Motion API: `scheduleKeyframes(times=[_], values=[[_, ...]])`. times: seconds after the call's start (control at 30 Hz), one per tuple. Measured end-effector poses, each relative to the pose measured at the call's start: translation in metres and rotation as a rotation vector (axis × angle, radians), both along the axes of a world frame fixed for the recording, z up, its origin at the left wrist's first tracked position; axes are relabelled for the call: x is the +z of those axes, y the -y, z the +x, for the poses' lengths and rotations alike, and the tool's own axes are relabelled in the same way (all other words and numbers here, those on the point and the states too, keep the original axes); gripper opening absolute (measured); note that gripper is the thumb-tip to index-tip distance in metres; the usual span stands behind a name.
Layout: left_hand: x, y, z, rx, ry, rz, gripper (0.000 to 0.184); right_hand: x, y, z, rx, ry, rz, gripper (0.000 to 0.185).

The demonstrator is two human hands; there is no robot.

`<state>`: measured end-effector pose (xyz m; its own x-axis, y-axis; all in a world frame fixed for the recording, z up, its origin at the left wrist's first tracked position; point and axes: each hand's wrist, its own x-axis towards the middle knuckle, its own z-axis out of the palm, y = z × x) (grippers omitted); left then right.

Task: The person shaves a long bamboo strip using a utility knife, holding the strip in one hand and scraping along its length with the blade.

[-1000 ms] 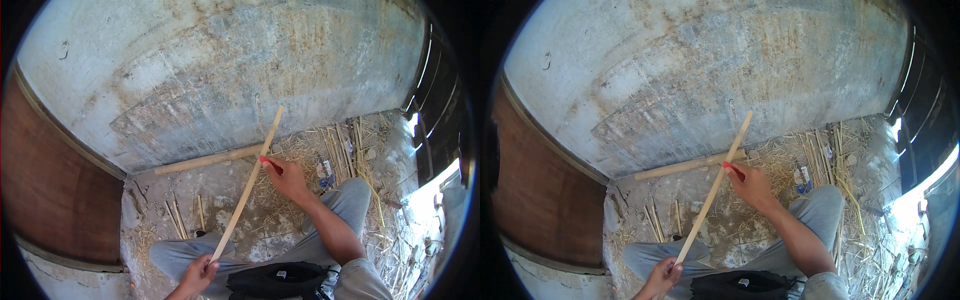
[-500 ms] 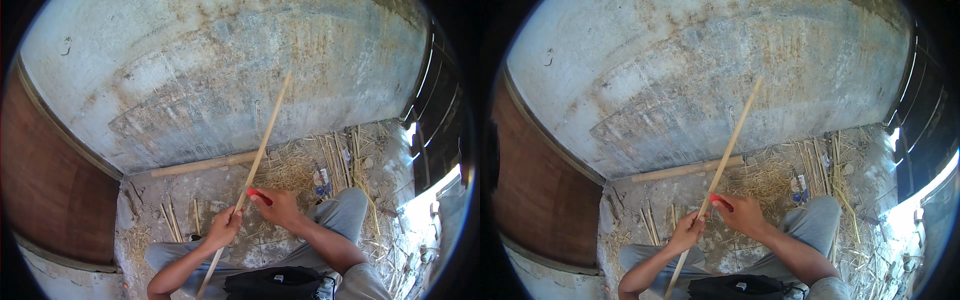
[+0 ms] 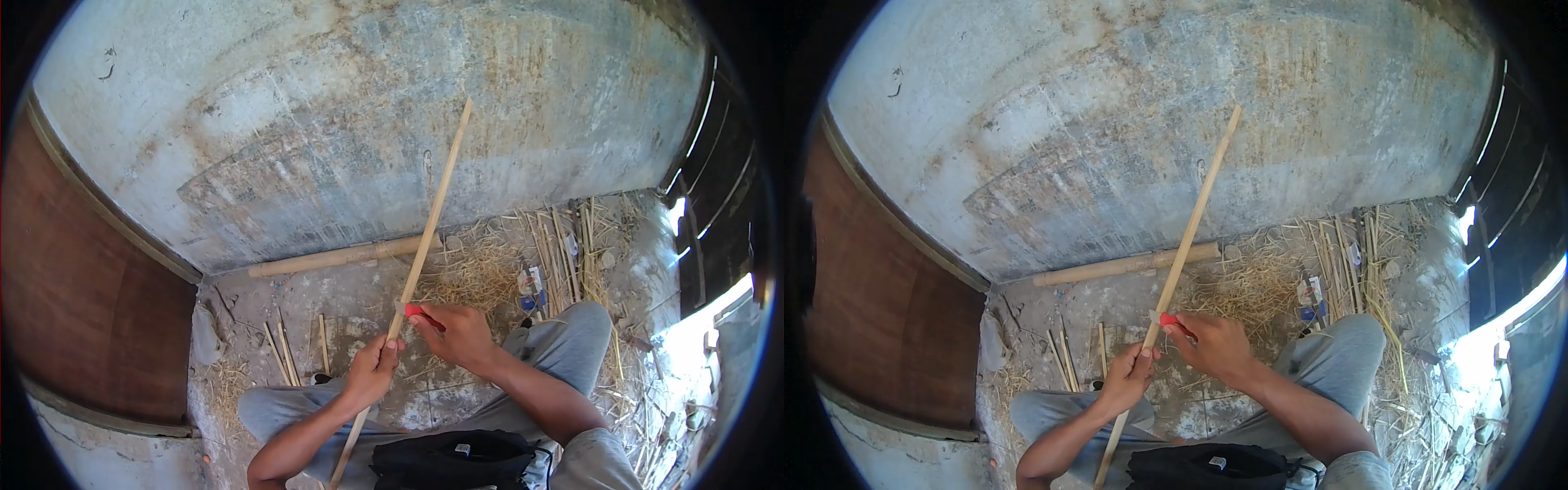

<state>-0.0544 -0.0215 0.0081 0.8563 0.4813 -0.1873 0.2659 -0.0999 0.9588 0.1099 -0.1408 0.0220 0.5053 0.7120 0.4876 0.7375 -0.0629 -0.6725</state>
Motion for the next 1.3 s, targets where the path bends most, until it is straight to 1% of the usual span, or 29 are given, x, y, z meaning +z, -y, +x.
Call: scheduleKeyframes(times=[0.07,0.2,0.27,0.47,0.57,0.6,0.67,0.77,0.87,1.0,1.07,1.17,1.3], values=[[-0.001,0.004,-0.002,0.021,0.015,0.154,0.027,0.002,0.000,-0.001,-0.004,0.025,-0.005,0.024],[0.003,0.003,-0.006,0.011,0.027,0.141,0.025,0.002,-0.003,-0.002,-0.040,0.044,0.004,0.022],[0.013,0.005,-0.006,0.023,-0.014,-0.062,0.023,0.000,-0.005,0.001,-0.067,0.067,-0.003,0.023],[0.015,0.009,-0.009,0.033,0.000,-0.126,0.022,-0.001,-0.009,0.006,-0.117,0.057,0.022,0.023],[0.016,0.010,-0.015,0.012,-0.072,-0.118,0.024,-0.001,-0.008,0.021,-0.172,0.054,-0.039,0.021],[0.013,0.010,-0.016,0.012,-0.072,-0.120,0.024,-0.002,-0.008,0.021,-0.171,0.054,-0.041,0.021],[0.006,0.008,-0.017,0.003,-0.044,0.038,0.026,-0.004,-0.010,0.020,-0.179,0.080,0.008,0.024],[0.009,0.009,-0.020,0.000,-0.014,0.048,0.022,0.000,-0.011,0.019,-0.171,0.081,-0.007,0.023],[0.010,0.008,-0.025,-0.015,-0.012,0.074,0.022,-0.001,-0.012,0.018,-0.179,0.094,-0.018,0.025],[0.015,0.006,-0.027,-0.004,-0.028,0.079,0.023,-0.002,-0.016,0.018,-0.164,0.071,0.036,0.028],[0.016,0.006,-0.028,0.007,-0.061,-0.011,0.023,-0.004,-0.017,0.018,-0.178,0.087,0.046,0.028],[0.014,0.006,-0.029,0.017,-0.052,-0.034,0.024,-0.004,-0.018,0.019,-0.178,0.078,0.031,0.028],[0.017,0.006,-0.029,0.002,-0.093,0.019,0.024,-0.006,-0.018,0.021,-0.189,0.063,-0.004,0.028]])
